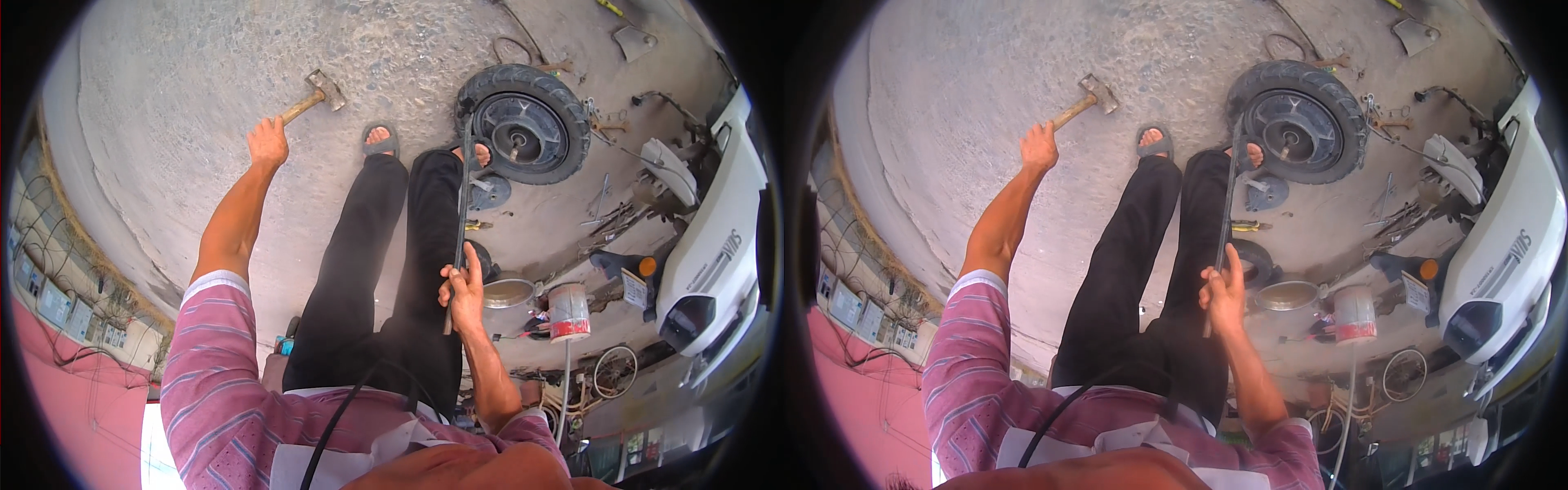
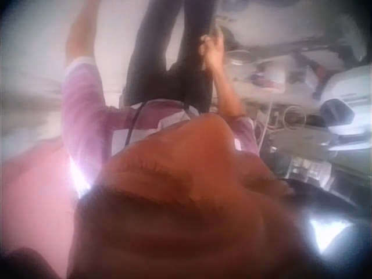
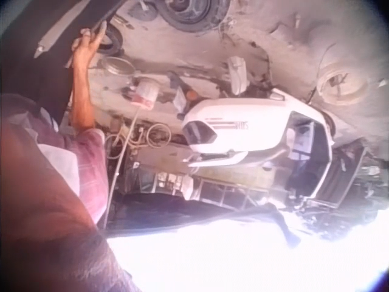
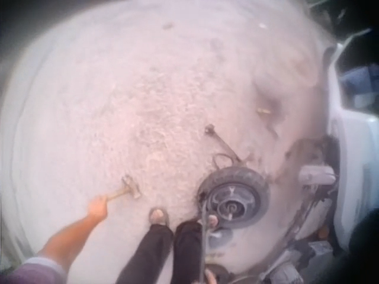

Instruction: The person works on a motor wheel, using a sledgehammer and a metal rod to strike the wheel hub and rim, and uses hands to adjust the tire and rod.

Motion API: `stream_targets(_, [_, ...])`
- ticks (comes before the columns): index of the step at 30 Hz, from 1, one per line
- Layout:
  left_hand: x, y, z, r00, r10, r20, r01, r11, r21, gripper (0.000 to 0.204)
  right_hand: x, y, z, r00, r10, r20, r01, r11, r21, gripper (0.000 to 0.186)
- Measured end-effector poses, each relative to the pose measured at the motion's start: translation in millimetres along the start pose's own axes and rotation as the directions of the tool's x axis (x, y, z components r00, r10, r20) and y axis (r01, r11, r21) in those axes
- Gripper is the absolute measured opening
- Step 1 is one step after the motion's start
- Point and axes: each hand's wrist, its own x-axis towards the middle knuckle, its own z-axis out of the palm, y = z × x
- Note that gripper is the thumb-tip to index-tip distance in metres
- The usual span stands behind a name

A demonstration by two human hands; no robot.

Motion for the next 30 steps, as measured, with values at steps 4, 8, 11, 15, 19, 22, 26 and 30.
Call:
stream_targets(4, [-39, 46, -25, 0.902, 0.228, -0.366, -0.304, 0.938, -0.164, 0.035, -17, 4, -9, 0.991, 0.076, -0.111, -0.085, 0.993, -0.082, 0.061])
stream_targets(8, [-113, 178, -59, 0.960, 0.274, 0.065, -0.117, 0.599, -0.792, 0.046, -31, 9, -10, 0.992, 0.065, -0.112, -0.080, 0.988, -0.133, 0.061])
stream_targets(11, [-166, 270, -84, 0.688, 0.410, 0.599, 0.529, 0.281, -0.800, 0.053, -27, 12, -7, 0.992, 0.055, -0.117, -0.072, 0.986, -0.147, 0.062])
stream_targets(15, [-202, 346, -85, 0.460, 0.488, 0.742, 0.877, -0.119, -0.465, 0.046, -26, 6, -1, 0.995, 0.016, -0.094, -0.030, 0.988, -0.149, 0.061])
stream_targets(19, [-192, 352, -107, 0.394, 0.536, 0.747, 0.919, -0.198, -0.342, 0.046, -49, -18, 2, 0.976, 0.203, -0.083, -0.186, 0.966, 0.181, 0.057])
stream_targets(22, [-187, 366, -122, 0.392, 0.496, 0.775, 0.920, -0.236, -0.314, 0.050, -63, -40, -1, 0.934, 0.354, 0.045, -0.327, 0.800, 0.503, 0.037])
stream_targets(26, [-156, 389, -121, 0.397, 0.378, 0.836, 0.918, -0.190, -0.350, 0.051, -30, -48, -13, 0.914, 0.338, 0.226, -0.398, 0.633, 0.664, 0.029])
stream_targets(30, [-130, 415, -126, 0.396, 0.328, 0.857, 0.918, -0.154, -0.366, 0.047, -5, -82, -23, 0.904, 0.361, 0.229, -0.418, 0.630, 0.655, 0.026])
